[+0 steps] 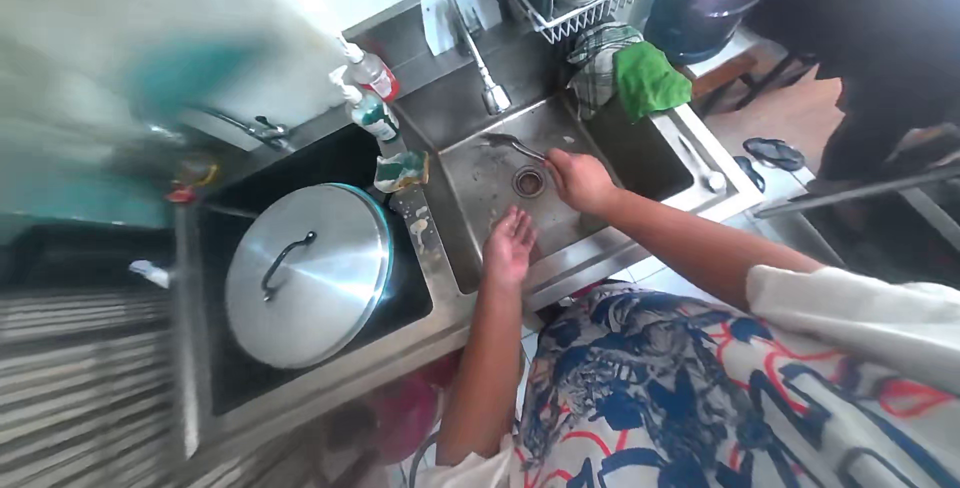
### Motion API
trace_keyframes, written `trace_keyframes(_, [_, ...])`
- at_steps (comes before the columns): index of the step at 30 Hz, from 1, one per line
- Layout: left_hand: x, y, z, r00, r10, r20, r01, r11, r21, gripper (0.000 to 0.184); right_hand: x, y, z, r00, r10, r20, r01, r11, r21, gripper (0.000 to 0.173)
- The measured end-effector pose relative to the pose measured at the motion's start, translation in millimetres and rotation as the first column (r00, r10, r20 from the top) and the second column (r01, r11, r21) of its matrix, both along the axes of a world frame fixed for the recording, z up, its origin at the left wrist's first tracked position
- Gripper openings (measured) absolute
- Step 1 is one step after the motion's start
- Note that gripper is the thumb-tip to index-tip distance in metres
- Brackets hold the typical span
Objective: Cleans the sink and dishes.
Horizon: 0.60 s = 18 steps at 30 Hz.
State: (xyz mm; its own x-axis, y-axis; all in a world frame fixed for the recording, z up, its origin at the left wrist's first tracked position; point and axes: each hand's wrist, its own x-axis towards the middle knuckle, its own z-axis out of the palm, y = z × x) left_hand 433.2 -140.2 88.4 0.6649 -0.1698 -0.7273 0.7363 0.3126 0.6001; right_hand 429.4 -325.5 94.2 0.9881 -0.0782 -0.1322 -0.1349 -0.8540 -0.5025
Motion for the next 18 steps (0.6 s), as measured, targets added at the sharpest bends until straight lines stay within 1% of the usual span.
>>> trace_keyframes(1, [-0.6, 6.7, 0.9, 1.000, 0.011, -0.009, -0.011, 1.000, 0.022, 0.039, 0.3, -7.9, -13.3, 0.986, 0.037, -0.161, -0.052, 0.995, -0.087, 0.026])
trace_keyframes(2, [-3.8, 14.1, 1.1, 0.999, 0.030, -0.015, -0.029, 0.999, 0.039, 0.039, 1.5, -12.4, -24.7, 0.912, 0.049, -0.408, -0.121, 0.981, -0.153, 0.026])
trace_keyframes(3, [-8.0, 23.5, 0.8, 0.999, 0.045, -0.018, -0.044, 0.998, 0.046, 0.040, 0.3, -14.6, -34.9, 0.825, 0.043, -0.564, -0.178, 0.966, -0.187, 0.027])
trace_keyframes(4, [-8.9, 31.9, 1.5, 0.999, 0.053, -0.004, -0.052, 0.998, 0.046, 0.041, 0.4, -17.9, -36.4, 0.798, 0.032, -0.602, -0.177, 0.967, -0.183, 0.028])
trace_keyframes(5, [-6.2, 35.7, 3.5, 0.997, 0.066, 0.026, -0.067, 0.997, 0.043, 0.040, 4.4, -24.5, -29.3, 0.830, 0.024, -0.557, -0.142, 0.975, -0.169, 0.029])
trace_keyframes(6, [-5.0, 37.3, 4.8, 0.995, 0.084, 0.055, -0.087, 0.995, 0.051, 0.038, 8.2, -31.0, -17.2, 0.879, 0.024, -0.476, -0.106, 0.983, -0.147, 0.029])
trace_keyframes(7, [-6.6, 39.2, 4.9, 0.992, 0.105, 0.070, -0.110, 0.991, 0.071, 0.034, 6.9, -35.2, -10.3, 0.921, 0.038, -0.388, -0.093, 0.988, -0.124, 0.028])
trace_keyframes(8, [-8.1, 39.3, 5.2, 0.989, 0.127, 0.074, -0.133, 0.987, 0.086, 0.031, 5.5, -39.6, -9.7, 0.937, 0.066, -0.342, -0.111, 0.987, -0.112, 0.027])
trace_keyframes(9, [-9.6, 37.4, 5.3, 0.988, 0.140, 0.071, -0.147, 0.985, 0.092, 0.029, 5.4, -45.7, -11.4, 0.923, 0.099, -0.371, -0.150, 0.982, -0.111, 0.027])
trace_keyframes(11, [-11.3, 29.4, 8.6, 0.988, 0.136, 0.078, -0.143, 0.985, 0.098, 0.028, 3.9, -62.2, -7.7, 0.856, 0.126, -0.501, -0.208, 0.972, -0.110, 0.028])
trace_keyframes(12, [-11.4, 24.3, 12.0, 0.987, 0.126, 0.099, -0.136, 0.986, 0.099, 0.028, 2.6, -76.0, -1.4, 0.866, 0.118, -0.486, -0.186, 0.978, -0.094, 0.028])
trace_keyframes(13, [-12.4, 18.1, 15.0, 0.984, 0.122, 0.128, -0.135, 0.986, 0.101, 0.029, 0.4, -95.4, 9.2, 0.898, 0.099, -0.429, -0.140, 0.988, -0.066, 0.030])
trace_keyframes(15, [-20.7, 6.9, 19.1, 0.978, 0.133, 0.160, -0.152, 0.982, 0.113, 0.031, -8.2, -145.8, 35.3, 0.968, 0.030, -0.250, -0.034, 0.999, -0.011, 0.034])
trace_keyframes(17, [-30.5, -4.8, 20.9, 0.970, 0.184, 0.160, -0.205, 0.971, 0.122, 0.031, -9.7, -210.2, 57.9, 0.994, -0.077, -0.076, 0.077, 0.997, 0.003, 0.038])
trace_keyframes(18, [-34.1, -11.8, 21.4, 0.967, 0.200, 0.160, -0.220, 0.968, 0.123, 0.031, -4.5, -246.1, 70.6, 0.990, -0.138, -0.021, 0.138, 0.990, -0.010, 0.043])
